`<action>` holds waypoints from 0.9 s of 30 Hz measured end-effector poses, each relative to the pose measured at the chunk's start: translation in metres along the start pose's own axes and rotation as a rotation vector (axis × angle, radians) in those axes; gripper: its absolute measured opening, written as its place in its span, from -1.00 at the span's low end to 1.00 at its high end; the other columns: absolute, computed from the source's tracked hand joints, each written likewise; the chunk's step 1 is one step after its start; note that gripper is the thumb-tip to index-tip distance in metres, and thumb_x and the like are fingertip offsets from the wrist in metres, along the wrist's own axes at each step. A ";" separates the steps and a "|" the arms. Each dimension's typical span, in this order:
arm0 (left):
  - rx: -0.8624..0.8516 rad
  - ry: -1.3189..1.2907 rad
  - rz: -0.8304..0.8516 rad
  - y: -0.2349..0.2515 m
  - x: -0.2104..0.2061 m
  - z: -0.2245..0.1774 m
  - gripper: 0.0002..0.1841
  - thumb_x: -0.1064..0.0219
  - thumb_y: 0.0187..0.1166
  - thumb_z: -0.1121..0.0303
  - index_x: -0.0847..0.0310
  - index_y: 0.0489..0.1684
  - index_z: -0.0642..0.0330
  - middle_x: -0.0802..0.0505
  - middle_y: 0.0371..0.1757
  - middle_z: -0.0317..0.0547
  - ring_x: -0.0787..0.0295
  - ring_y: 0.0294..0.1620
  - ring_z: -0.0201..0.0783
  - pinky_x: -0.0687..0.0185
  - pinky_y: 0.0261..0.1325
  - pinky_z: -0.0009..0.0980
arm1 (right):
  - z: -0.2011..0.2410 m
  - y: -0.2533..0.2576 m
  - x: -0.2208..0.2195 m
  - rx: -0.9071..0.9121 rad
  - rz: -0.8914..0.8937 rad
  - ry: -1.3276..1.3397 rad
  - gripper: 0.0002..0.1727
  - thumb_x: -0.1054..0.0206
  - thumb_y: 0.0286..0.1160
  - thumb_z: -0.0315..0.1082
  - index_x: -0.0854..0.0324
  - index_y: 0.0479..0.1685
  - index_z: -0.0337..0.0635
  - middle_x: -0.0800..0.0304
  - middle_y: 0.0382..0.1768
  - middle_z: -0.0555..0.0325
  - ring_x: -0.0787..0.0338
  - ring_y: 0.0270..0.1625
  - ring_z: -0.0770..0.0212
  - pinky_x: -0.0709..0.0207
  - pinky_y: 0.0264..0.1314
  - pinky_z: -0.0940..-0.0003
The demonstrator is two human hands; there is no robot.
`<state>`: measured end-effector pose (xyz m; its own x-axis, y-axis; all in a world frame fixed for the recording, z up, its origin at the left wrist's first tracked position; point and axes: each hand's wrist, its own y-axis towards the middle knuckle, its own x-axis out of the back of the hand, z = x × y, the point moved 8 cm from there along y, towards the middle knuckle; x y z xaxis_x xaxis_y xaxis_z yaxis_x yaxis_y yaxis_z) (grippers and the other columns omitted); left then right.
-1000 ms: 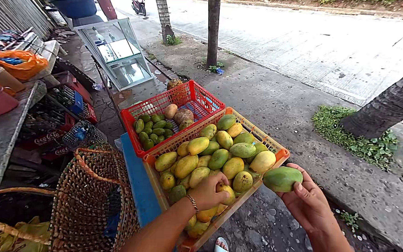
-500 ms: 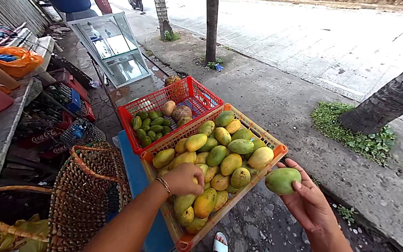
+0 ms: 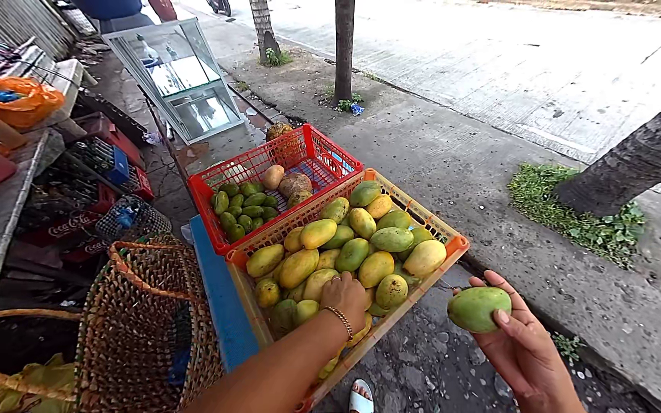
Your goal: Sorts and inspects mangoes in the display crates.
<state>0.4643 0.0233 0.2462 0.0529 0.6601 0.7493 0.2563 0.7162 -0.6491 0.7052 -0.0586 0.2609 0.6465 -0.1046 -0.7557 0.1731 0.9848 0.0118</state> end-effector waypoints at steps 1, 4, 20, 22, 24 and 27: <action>0.036 0.020 -0.025 0.003 -0.003 -0.003 -0.23 -0.52 0.42 0.17 -0.35 0.56 0.49 -0.43 0.61 0.34 -0.35 0.63 0.29 -0.35 0.56 0.19 | 0.001 -0.001 0.000 0.002 0.003 0.002 -0.20 -0.73 0.06 -0.39 -0.54 0.49 -0.09 -0.74 0.31 -0.17 -0.84 0.22 -0.16 -0.77 0.22 -0.15; 0.106 0.071 -0.104 0.009 -0.016 -0.008 -0.19 -0.51 0.39 0.17 -0.30 0.62 0.44 -0.39 0.65 0.27 -0.24 0.69 0.26 -0.29 0.56 0.18 | 0.001 -0.003 0.000 0.003 0.012 0.005 -0.19 -0.73 0.05 -0.39 -0.54 0.48 -0.07 -0.74 0.31 -0.16 -0.83 0.23 -0.16 -0.76 0.23 -0.15; 0.056 -0.089 -0.144 0.007 -0.001 0.003 -0.15 -0.57 0.24 0.18 -0.31 0.58 0.36 -0.60 0.49 0.22 -0.46 0.59 0.16 -0.38 0.57 0.06 | -0.044 0.000 -0.057 -0.112 0.198 -0.171 0.04 -0.75 0.09 -0.32 -0.20 0.67 -0.26 -0.64 0.36 -0.26 -0.79 0.26 -0.20 -0.76 0.24 -0.14; 0.005 -0.192 -0.134 0.006 0.001 0.007 -0.17 -0.56 0.25 0.22 -0.29 0.57 0.34 -0.63 0.44 0.22 -0.52 0.54 0.16 -0.50 0.51 0.06 | -0.057 0.003 -0.064 -0.168 0.212 -0.158 0.00 -0.74 0.10 -0.35 -0.24 0.64 -0.28 -0.66 0.34 -0.25 -0.81 0.24 -0.18 -0.77 0.21 -0.14; -0.049 -0.290 -0.110 0.007 0.002 0.012 -0.26 -0.54 0.29 0.25 -0.34 0.51 0.31 -0.68 0.36 0.25 -0.62 0.45 0.17 -0.54 0.45 0.09 | -0.072 0.004 -0.070 -0.229 0.206 -0.155 -0.01 -0.75 0.07 -0.37 -0.25 0.61 -0.32 -0.67 0.32 -0.25 -0.81 0.23 -0.18 -0.77 0.21 -0.14; -0.133 -0.341 -0.070 0.009 0.001 0.015 -0.28 -0.54 0.33 0.31 -0.34 0.53 0.30 -0.68 0.37 0.28 -0.62 0.45 0.19 -0.52 0.48 0.13 | -0.090 0.008 -0.078 -0.274 0.153 -0.208 0.02 -0.77 -0.01 -0.34 -0.26 0.58 -0.35 -0.70 0.27 -0.22 -0.84 0.17 -0.10 -0.80 0.16 -0.05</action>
<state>0.4521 0.0336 0.2389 -0.2882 0.6640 0.6899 0.3722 0.7415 -0.5582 0.5889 -0.0304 0.2611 0.7915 0.0483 -0.6092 -0.1241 0.9888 -0.0827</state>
